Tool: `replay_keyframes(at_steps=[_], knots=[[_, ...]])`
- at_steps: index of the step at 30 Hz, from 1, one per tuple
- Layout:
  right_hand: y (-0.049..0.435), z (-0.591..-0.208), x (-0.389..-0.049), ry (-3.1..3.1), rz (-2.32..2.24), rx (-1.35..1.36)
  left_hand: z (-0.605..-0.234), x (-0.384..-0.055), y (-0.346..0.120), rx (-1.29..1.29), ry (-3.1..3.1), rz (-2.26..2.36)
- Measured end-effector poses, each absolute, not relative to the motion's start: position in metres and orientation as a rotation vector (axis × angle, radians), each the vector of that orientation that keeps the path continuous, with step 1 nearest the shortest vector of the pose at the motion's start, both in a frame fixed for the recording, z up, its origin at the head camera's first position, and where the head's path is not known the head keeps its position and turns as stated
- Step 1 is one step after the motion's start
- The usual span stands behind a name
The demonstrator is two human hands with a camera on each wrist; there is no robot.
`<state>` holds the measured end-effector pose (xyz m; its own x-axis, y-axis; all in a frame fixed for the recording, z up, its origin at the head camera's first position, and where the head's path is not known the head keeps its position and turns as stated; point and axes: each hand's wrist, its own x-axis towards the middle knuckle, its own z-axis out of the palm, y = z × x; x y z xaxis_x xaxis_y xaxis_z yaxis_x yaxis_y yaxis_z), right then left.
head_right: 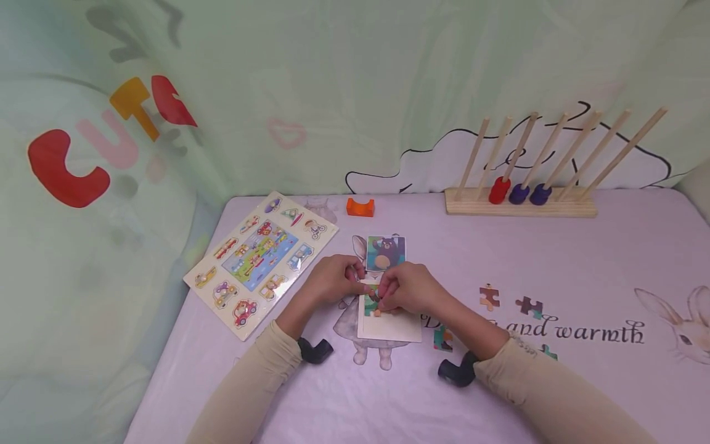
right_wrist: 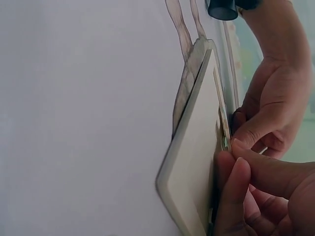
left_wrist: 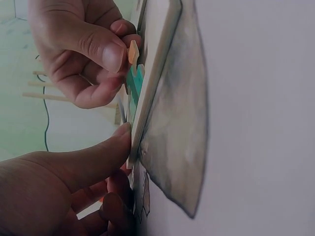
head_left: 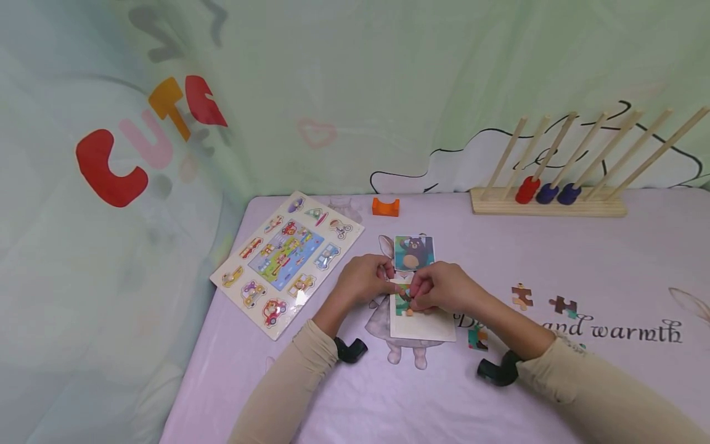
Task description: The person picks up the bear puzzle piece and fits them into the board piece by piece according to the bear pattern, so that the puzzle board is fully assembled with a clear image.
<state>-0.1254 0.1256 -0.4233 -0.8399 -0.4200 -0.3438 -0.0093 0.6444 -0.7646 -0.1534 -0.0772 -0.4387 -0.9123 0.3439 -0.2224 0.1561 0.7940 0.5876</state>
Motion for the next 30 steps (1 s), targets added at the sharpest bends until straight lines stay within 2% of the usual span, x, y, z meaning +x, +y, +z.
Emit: replay_keyframes(at_steps=[30], knots=[[0.124,-0.421,-0.136,2.381,-0.917,-0.328,-0.442,-0.158,-0.084,0.408,2.543,0.877]])
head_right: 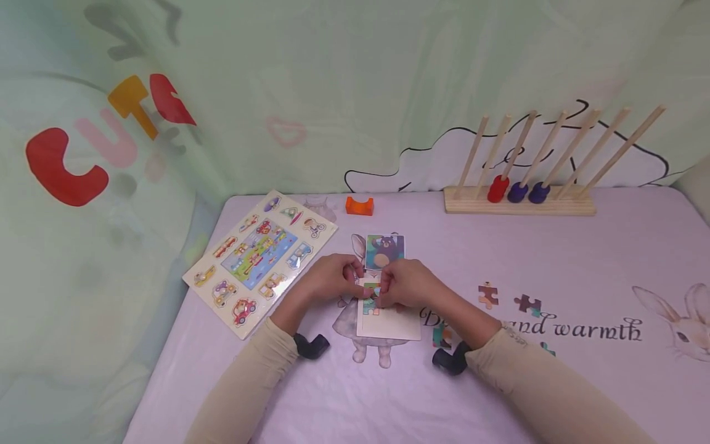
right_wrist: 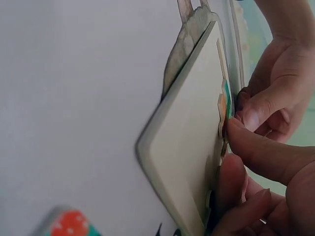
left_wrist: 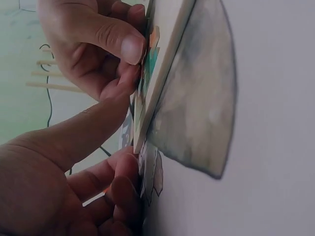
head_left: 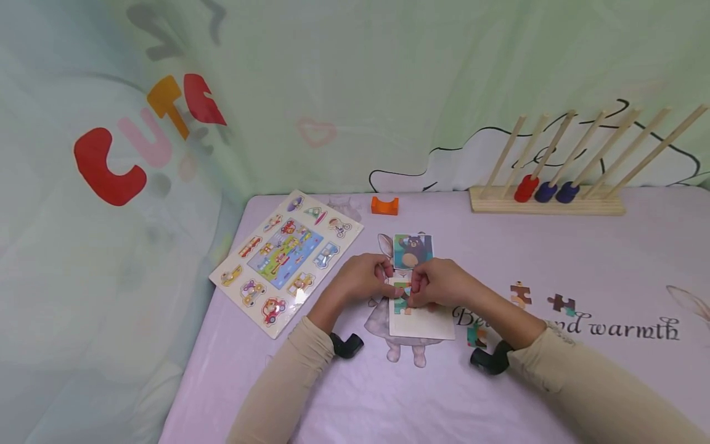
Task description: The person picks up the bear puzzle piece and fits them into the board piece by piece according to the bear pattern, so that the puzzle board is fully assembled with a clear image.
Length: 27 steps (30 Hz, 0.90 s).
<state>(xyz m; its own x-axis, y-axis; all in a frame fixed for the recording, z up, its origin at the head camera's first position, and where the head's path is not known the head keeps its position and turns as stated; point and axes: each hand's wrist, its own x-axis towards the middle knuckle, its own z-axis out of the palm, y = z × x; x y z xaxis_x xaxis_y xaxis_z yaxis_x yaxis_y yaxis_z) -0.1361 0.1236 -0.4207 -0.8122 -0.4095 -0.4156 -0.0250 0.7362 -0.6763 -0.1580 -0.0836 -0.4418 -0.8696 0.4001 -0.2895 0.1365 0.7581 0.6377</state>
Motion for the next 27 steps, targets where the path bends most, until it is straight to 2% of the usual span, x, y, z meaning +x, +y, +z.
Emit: replay_keyframes(at_steps=[27], knots=[[0.1203,-0.4203,-0.1359,2.412,-0.874,-0.322,-0.4354,-0.1549,-0.0797,0.382,2.527,0.829]])
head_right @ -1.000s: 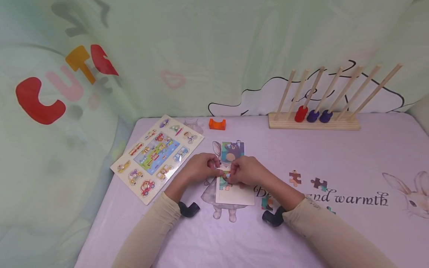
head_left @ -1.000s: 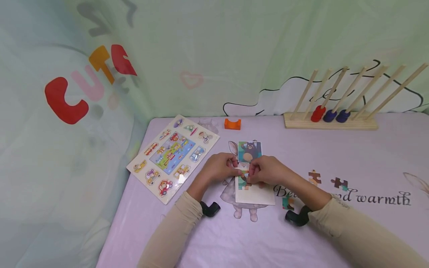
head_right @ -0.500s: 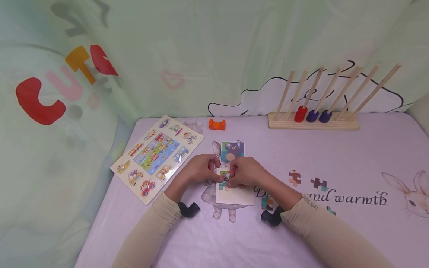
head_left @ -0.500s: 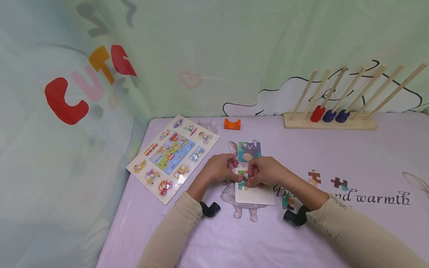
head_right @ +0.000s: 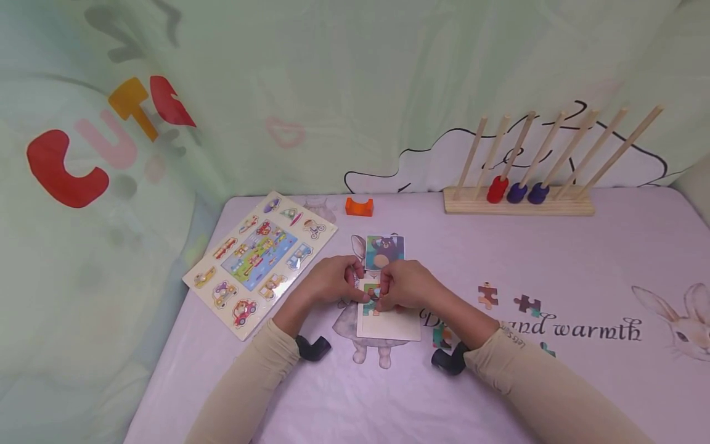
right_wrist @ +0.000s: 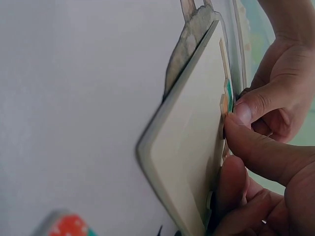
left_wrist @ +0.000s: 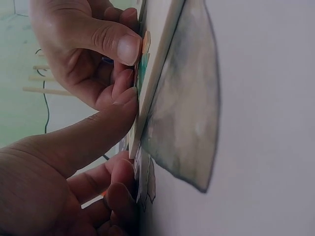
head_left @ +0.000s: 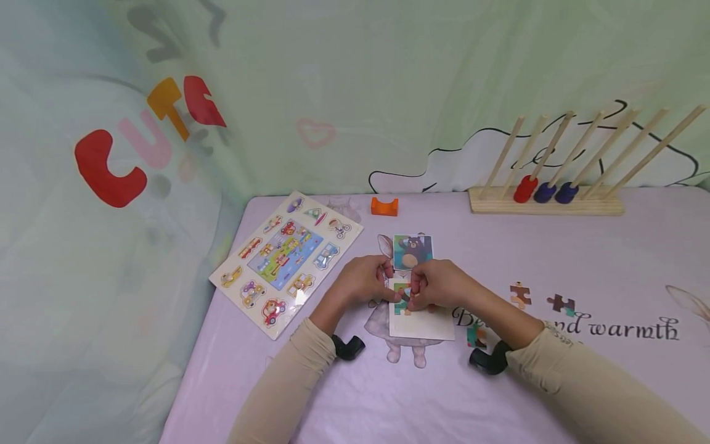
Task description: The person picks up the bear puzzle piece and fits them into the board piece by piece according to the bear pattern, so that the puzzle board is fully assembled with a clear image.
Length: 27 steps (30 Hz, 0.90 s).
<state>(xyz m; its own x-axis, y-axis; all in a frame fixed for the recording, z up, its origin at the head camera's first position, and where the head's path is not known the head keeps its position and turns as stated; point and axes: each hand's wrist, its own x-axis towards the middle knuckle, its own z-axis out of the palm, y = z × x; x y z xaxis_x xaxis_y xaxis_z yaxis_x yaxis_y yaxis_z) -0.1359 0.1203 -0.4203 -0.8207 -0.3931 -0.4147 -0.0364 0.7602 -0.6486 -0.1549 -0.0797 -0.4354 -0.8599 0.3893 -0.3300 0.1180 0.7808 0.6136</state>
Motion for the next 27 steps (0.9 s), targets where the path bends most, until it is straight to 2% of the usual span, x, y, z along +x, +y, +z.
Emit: replay_keyframes(at_steps=[27], knots=[[0.1285,-0.4207,-0.1373,2.329,-0.933,-0.423,-0.4377,-0.1508,-0.0762,0.386,2.563,0.780]])
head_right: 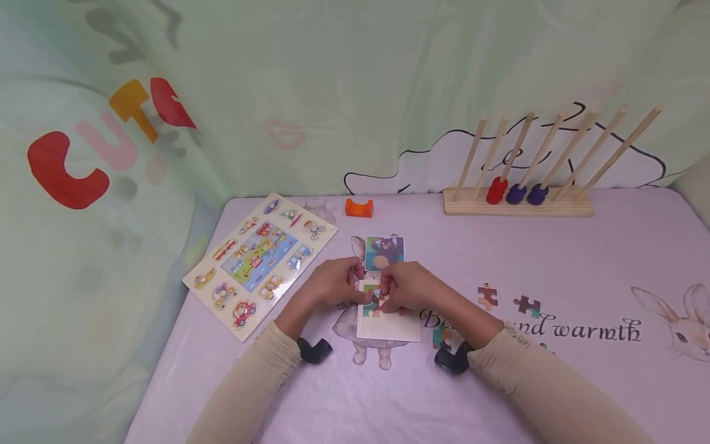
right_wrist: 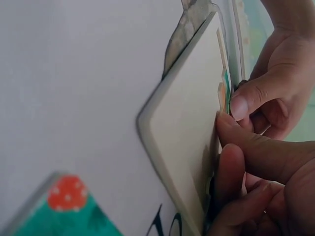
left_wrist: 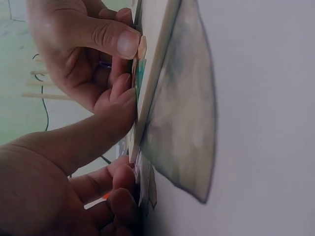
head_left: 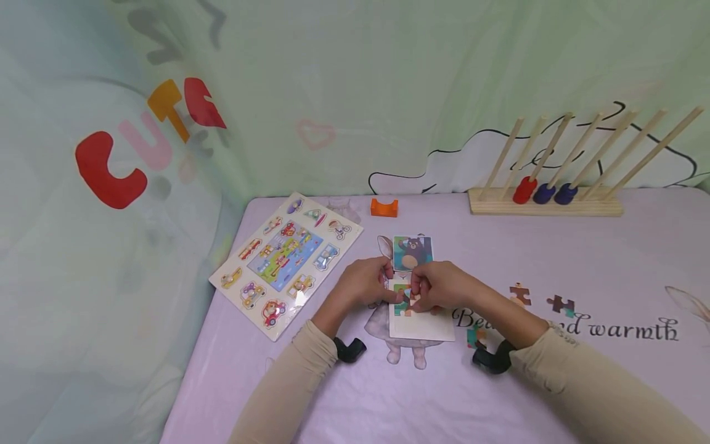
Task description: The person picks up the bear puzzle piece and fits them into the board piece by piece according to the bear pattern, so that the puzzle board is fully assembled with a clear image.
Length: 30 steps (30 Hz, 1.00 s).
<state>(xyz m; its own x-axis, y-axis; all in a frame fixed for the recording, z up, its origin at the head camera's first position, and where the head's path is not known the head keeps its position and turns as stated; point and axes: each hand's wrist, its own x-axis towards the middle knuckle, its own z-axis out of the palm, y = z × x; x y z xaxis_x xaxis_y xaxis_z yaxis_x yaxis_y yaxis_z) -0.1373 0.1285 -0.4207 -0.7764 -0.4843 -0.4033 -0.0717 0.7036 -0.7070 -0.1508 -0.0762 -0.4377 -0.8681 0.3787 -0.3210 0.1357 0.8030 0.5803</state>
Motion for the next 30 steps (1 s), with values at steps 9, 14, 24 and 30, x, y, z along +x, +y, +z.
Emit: replay_keyframes(at_steps=[9,14,24,30], knots=[[0.131,-0.423,-0.136,2.354,-0.919,-0.435,-0.435,-0.146,-0.073,0.443,2.607,0.685],[0.149,-0.428,-0.137,2.303,-1.016,-0.458,-0.434,-0.146,-0.069,0.401,2.608,0.639],[0.211,-0.403,-0.135,2.446,-1.092,-0.384,-0.430,-0.144,-0.065,0.334,2.584,0.642],[0.245,-0.392,-0.132,2.567,-0.969,-0.371,-0.431,-0.145,-0.067,0.328,2.586,0.643]])
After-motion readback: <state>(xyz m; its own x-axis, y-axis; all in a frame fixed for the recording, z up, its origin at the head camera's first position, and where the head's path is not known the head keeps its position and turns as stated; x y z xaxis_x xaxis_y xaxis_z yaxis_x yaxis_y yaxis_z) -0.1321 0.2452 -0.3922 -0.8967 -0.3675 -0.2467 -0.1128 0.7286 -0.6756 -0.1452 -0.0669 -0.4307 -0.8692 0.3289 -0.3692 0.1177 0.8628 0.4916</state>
